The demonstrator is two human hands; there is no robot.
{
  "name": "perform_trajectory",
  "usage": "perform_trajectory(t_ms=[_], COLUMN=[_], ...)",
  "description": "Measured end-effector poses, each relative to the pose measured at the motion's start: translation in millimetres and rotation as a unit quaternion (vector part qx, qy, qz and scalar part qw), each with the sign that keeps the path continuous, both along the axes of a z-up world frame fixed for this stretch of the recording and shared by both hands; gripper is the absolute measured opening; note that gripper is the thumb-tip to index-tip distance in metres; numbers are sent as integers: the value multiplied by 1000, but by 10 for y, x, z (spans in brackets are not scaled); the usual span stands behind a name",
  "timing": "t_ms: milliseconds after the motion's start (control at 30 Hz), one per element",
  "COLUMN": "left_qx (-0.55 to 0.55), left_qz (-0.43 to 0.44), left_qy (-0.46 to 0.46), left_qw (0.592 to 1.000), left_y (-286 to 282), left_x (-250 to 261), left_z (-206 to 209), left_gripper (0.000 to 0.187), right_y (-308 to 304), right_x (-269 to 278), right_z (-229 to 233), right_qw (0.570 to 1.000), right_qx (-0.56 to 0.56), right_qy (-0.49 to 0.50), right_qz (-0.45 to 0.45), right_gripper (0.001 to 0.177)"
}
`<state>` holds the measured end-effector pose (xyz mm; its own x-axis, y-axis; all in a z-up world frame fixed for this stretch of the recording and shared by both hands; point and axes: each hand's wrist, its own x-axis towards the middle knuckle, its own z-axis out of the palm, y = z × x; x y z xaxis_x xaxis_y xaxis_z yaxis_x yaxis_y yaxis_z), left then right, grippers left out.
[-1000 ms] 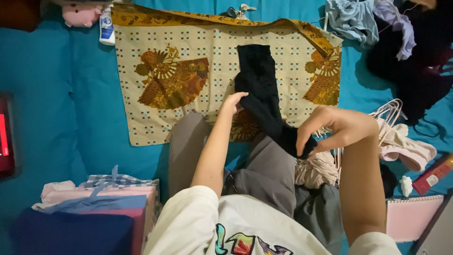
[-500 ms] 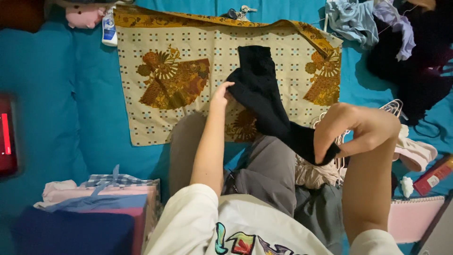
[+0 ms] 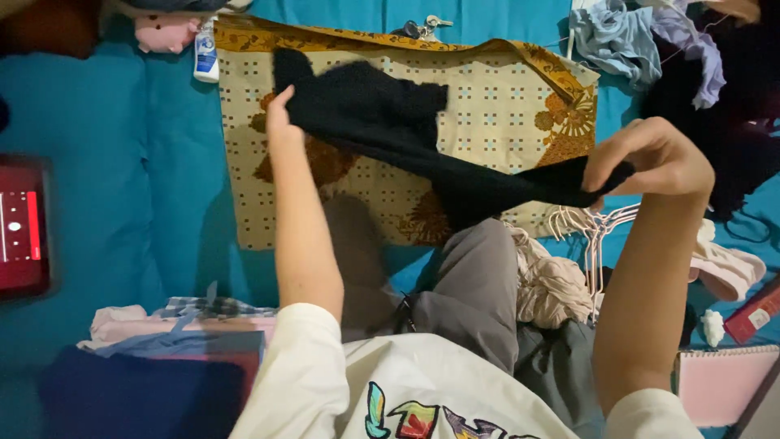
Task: Fold a black t-shirt on a flat surface.
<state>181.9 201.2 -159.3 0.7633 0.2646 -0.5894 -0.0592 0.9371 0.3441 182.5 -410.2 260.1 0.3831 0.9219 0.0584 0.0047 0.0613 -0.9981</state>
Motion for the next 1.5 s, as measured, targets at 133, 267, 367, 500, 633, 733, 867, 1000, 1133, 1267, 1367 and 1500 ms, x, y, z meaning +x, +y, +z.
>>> perform_trajectory(t_ms=[133, 267, 367, 500, 633, 733, 867, 1000, 1133, 1267, 1367, 1500], left_qx=[55, 19, -13, 98, 393, 425, 364, 462, 586, 576, 633, 709], left_qz=[33, 44, 125, 127, 113, -4, -89, -100, -77, -91, -157, -152], left_qy=[140, 233, 305, 252, 106, 61, -43, -131, -152, -213, -229, -301], left_qw=[988, 971, 944, 954, 907, 903, 926, 872, 792, 784, 722, 619], left_y=[467, 425, 303, 118, -593, -1288, -2069, -2696, -2952, -2862, -2778, -2672], left_x=[-379, -589, -615, -465, -382, -341, -363, -578, -688, -784, -792, -737], left_z=[-522, -698, -750, -447, 731, 1401, 1792, 2222, 2443, 2693, 2816, 2795], left_gripper=[49, 54, 62, 70, 55, 63, 53, 31, 23, 19, 18, 22], right_y=[-27, -41, -98, -6, 608, 1075, 1529, 1649, 1648, 1714, 1671, 1577], right_x=[4, 37, 38, -6, -170, -301, -401, -354, -252, -342, -322, -223], right_z=[59, 18, -6, 38, 238, 304, 219, -123, -429, -254, -319, -542], right_qw=[998, 999, 998, 995, 982, 947, 951, 968, 961, 950, 953, 938], right_qx=[1, -34, -55, -91, -175, -278, -230, -191, -111, -104, -83, -190], right_qy=[-67, -21, -16, -20, -65, -158, -203, -115, -76, -89, -62, -108], right_qz=[-17, -23, -33, -25, 6, 22, 36, -112, -241, -280, -283, -268], right_gripper=[24, 21, 22, 21, 22, 23, 23, 20, 21, 39, 50, 37])
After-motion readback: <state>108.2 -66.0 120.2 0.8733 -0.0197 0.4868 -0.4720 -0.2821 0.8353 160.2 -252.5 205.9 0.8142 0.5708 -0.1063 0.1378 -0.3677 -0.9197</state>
